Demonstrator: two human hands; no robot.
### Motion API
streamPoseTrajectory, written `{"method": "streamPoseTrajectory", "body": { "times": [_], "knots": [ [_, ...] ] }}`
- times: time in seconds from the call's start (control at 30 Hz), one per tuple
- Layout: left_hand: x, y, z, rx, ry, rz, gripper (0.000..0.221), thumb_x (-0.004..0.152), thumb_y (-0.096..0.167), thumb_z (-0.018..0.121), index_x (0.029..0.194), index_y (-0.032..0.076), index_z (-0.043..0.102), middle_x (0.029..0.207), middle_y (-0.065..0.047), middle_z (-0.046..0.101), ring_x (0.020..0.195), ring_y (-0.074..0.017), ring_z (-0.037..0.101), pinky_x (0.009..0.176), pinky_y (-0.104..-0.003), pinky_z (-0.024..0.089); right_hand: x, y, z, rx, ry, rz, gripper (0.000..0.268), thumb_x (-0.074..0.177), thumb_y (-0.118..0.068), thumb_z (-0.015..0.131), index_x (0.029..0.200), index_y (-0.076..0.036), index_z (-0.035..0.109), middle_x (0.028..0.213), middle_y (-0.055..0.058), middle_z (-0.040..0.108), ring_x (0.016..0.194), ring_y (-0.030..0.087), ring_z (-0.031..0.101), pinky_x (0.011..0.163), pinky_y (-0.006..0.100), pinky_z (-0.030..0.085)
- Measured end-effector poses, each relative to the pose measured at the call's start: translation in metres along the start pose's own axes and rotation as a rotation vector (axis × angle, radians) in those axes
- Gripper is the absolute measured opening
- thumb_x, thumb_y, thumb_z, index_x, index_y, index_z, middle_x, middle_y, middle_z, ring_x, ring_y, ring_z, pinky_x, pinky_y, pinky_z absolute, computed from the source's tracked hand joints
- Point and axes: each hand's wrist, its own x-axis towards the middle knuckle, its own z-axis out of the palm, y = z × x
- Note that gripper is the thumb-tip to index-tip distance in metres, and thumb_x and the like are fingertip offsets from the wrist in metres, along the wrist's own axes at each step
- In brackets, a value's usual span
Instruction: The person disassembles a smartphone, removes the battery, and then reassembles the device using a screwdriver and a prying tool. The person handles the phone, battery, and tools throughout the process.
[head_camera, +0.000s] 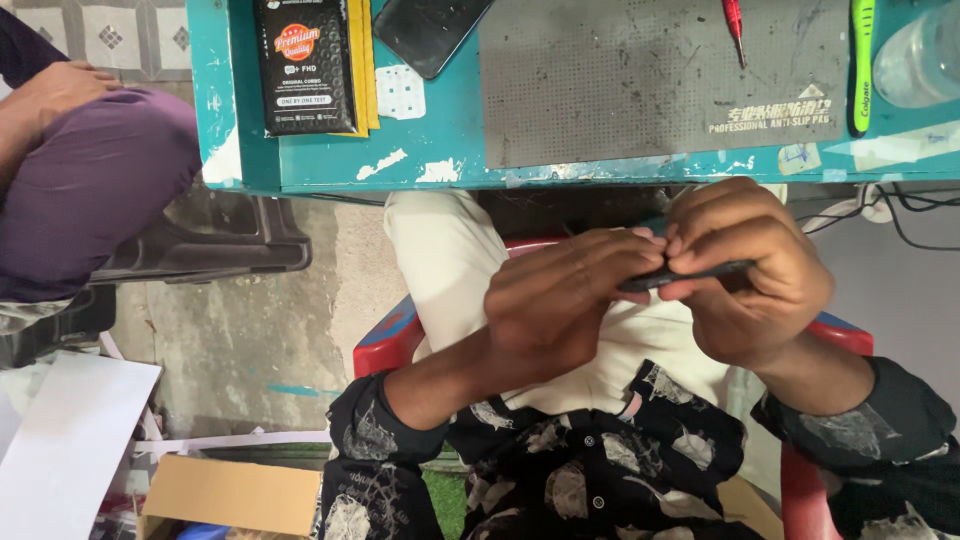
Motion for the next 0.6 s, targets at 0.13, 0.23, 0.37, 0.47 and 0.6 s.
{"method": "streamPoseTrajectory", "body": {
  "times": [0.13,0.23,0.37,0.47,0.6],
  "knots": [
    [-0.009,-0.006,-0.003,-0.244,0.044,-0.259,0.035,0.095,-0.018,0.063,0.127,-0.003,0.065,0.128,-0.014,0.07,0.121,-0.0234,0.071,0.091,-0.03,0.069,0.005,0.002,-0.001,-0.008,-0.025,0.047,0.034,0.086,-0.016,0.084,0.106,0.001,0.063,0.11,0.011,0.065,0.101,0.02,0.066,0.087,0.031,0.057],
    [-0.016,-0.01,-0.016,-0.258,0.124,-0.464,0.028,0.099,-0.011,0.061,0.126,-0.006,0.068,0.121,-0.011,0.074,0.102,-0.0139,0.075,0.082,-0.026,0.067,0.008,0.002,-0.004,0.03,-0.004,0.159,0.031,0.092,-0.015,0.078,0.11,0.005,0.063,0.112,0.014,0.066,0.103,0.018,0.066,0.087,0.027,0.056],
    [-0.018,-0.017,-0.016,-0.401,0.281,-0.546,0.023,0.108,0.0,0.069,0.13,-0.009,0.069,0.107,-0.01,0.075,0.093,-0.011,0.069,0.087,-0.024,0.059,0.007,0.0,-0.011,-0.065,-0.015,0.206,0.021,0.102,-0.011,0.072,0.113,0.006,0.069,0.109,0.016,0.072,0.088,0.013,0.066,0.075,0.02,0.052],
    [-0.016,-0.026,-0.01,-0.654,0.327,-0.559,0.027,0.106,0.003,0.069,0.13,-0.009,0.067,0.113,-0.011,0.073,0.102,-0.0141,0.069,0.096,-0.028,0.059,0.002,-0.005,-0.016,-0.141,-0.042,0.246,0.017,0.103,-0.007,0.072,0.113,0.007,0.071,0.106,0.015,0.073,0.081,0.01,0.066,0.071,0.019,0.051],
    [-0.017,-0.03,-0.007,-0.779,0.335,-0.586,0.029,0.106,0.005,0.068,0.131,-0.01,0.066,0.116,-0.011,0.073,0.105,-0.0167,0.069,0.099,-0.031,0.059,0.003,-0.011,-0.018,-0.21,-0.069,0.217,0.015,0.099,-0.003,0.074,0.11,0.007,0.07,0.109,0.015,0.072,0.08,0.01,0.067,0.066,0.019,0.053]
  ]
}}
